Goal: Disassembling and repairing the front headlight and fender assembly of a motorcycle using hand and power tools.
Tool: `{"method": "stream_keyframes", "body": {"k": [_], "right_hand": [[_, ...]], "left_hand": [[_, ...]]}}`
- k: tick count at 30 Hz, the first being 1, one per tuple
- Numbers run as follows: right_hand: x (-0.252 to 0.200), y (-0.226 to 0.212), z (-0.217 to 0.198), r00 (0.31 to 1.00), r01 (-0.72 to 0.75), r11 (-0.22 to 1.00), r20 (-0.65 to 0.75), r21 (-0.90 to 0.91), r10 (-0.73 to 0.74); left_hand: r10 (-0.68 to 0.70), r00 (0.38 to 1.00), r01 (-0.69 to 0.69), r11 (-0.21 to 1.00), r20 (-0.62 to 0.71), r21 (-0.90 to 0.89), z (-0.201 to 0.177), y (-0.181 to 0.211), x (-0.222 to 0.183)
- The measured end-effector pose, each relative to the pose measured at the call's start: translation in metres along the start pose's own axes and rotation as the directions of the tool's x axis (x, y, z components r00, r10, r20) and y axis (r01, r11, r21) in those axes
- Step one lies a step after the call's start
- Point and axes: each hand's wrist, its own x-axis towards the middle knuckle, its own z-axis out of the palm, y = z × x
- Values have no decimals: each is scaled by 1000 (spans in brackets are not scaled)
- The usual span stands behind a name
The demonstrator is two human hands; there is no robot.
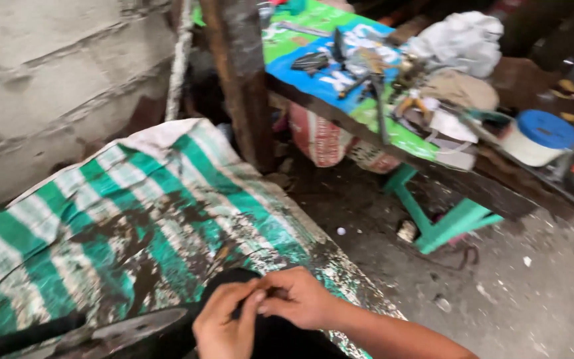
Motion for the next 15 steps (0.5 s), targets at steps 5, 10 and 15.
{"method": "stream_keyframes", "body": {"k": [5, 10, 15], "right_hand": [[-53, 8, -109, 961, -210, 911, -245, -355, 126], [-115, 12, -242, 836, -304, 648, -522, -699, -171], [-171, -45, -325, 419, -712, 569, -899, -412, -127]], "left_hand": [[-328, 891, 321, 944, 315, 76, 72, -13, 14], [-319, 829, 352, 936, 458, 14, 156, -57, -10], [-530, -184, 403, 728, 828, 555, 156, -15, 16]]}}
